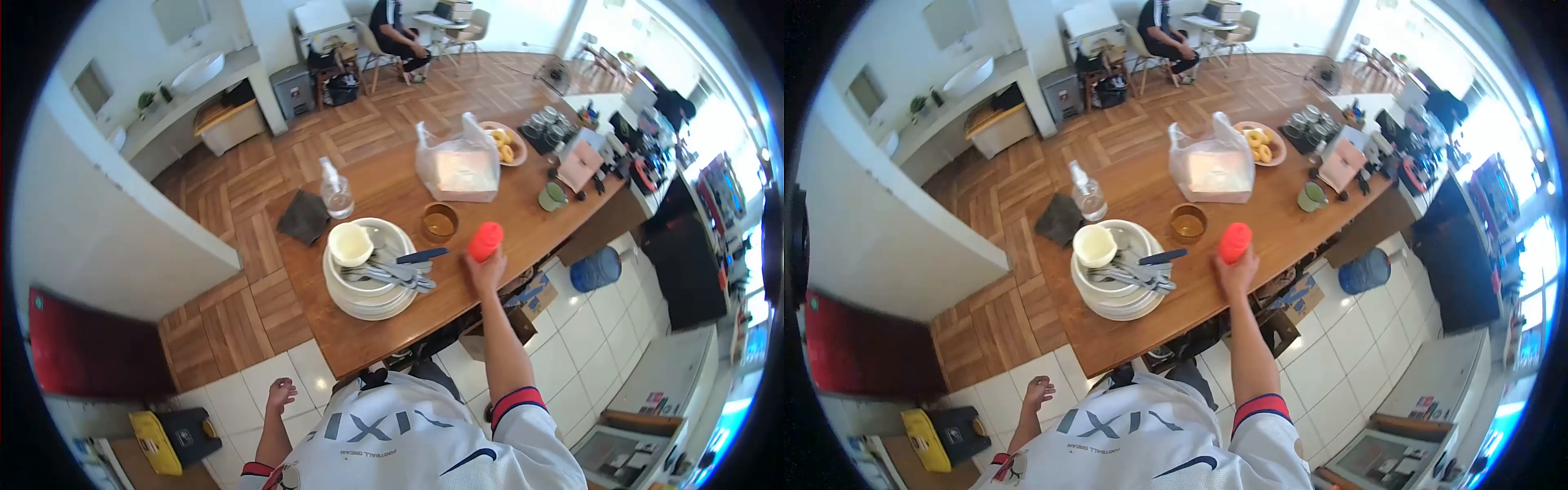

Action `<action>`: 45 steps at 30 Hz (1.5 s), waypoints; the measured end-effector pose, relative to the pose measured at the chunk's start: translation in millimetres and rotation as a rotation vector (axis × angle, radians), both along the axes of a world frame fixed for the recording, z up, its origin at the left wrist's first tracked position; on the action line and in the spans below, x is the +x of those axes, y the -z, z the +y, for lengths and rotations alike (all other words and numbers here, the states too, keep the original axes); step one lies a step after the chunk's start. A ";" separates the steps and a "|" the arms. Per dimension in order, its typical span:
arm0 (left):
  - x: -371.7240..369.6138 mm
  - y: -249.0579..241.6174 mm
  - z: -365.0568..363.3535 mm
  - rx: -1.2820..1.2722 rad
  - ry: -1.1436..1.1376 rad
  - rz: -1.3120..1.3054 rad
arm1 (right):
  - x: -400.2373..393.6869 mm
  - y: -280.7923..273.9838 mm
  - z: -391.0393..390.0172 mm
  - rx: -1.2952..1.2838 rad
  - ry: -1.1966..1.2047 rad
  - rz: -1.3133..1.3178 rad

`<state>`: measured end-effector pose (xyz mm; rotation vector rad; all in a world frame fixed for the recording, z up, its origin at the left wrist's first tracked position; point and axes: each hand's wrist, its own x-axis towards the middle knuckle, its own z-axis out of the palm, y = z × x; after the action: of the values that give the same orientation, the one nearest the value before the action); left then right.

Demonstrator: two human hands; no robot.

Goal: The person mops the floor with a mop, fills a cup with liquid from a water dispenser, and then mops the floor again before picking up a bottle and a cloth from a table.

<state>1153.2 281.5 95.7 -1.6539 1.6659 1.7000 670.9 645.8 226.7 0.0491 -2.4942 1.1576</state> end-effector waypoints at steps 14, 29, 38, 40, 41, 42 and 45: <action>25.4 21.3 -37.0 -0.081 -0.178 0.106 | 54.8 32.3 49.0 0.276 0.131 0.067; -369.4 -144.4 -68.6 -1.554 0.539 0.734 | 427.7 176.6 266.3 -0.009 0.432 -1.157; -391.7 -91.9 -142.1 -0.380 -0.351 0.899 | 425.0 75.1 153.9 -0.005 0.661 -1.201; -345.8 -129.4 -139.4 0.053 -0.491 1.060 | 392.6 54.9 131.9 -0.197 0.499 -1.167; -319.4 -146.2 -135.5 0.506 -0.611 1.211 | 373.1 42.4 118.0 -0.393 0.349 -1.125; -293.4 -160.2 -131.4 0.467 -0.651 1.213 | 349.2 24.4 99.4 -0.374 0.131 -1.171; -222.3 -132.7 -114.7 0.273 -0.393 1.274 | 284.7 -21.1 35.3 -0.303 -0.492 -1.209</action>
<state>930.9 166.8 228.5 -0.7154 1.3040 3.3887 955.6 681.1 247.8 -0.1898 -3.3509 2.2630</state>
